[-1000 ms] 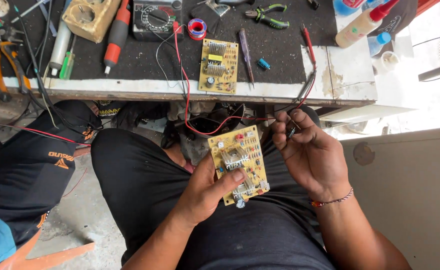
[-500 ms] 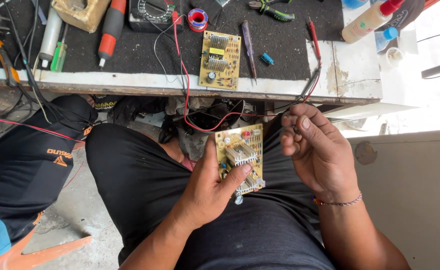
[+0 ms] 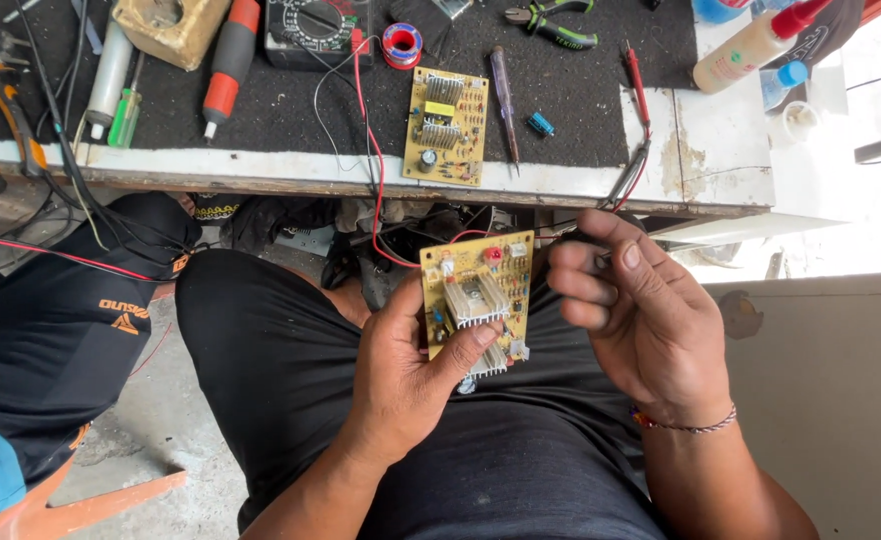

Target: The person handles a clear plastic container filled with small electronic components, picking out and placing items inside. They then pick up a yellow circuit board, inspect it, and place it on the table before picking up another board to examine its components.

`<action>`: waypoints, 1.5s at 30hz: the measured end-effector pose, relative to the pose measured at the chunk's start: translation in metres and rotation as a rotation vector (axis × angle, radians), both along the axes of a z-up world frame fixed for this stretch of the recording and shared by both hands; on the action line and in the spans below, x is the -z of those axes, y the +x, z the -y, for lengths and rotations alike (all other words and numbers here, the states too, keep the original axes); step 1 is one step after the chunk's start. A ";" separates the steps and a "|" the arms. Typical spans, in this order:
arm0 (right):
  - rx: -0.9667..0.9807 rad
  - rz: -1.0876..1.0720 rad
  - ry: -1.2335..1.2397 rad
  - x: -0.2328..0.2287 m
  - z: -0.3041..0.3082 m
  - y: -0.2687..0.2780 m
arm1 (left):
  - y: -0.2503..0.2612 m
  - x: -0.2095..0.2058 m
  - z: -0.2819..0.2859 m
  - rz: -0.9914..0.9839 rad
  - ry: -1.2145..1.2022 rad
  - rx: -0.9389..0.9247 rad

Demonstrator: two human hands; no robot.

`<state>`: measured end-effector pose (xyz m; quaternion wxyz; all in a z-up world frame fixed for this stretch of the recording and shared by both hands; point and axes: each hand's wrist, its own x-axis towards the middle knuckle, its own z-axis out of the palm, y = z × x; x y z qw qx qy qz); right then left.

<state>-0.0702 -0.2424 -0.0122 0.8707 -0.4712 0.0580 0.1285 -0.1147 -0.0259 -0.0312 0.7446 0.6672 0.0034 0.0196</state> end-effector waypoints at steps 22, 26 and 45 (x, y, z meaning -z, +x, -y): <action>-0.090 0.148 -0.036 0.007 0.007 0.000 | 0.004 -0.013 0.003 -0.072 -0.085 0.089; -0.091 0.184 -0.066 0.012 0.009 0.000 | 0.004 -0.012 0.002 -0.046 -0.081 0.084; -0.034 0.314 -0.433 0.027 -0.004 0.004 | 0.001 -0.012 0.000 -0.033 -0.062 0.067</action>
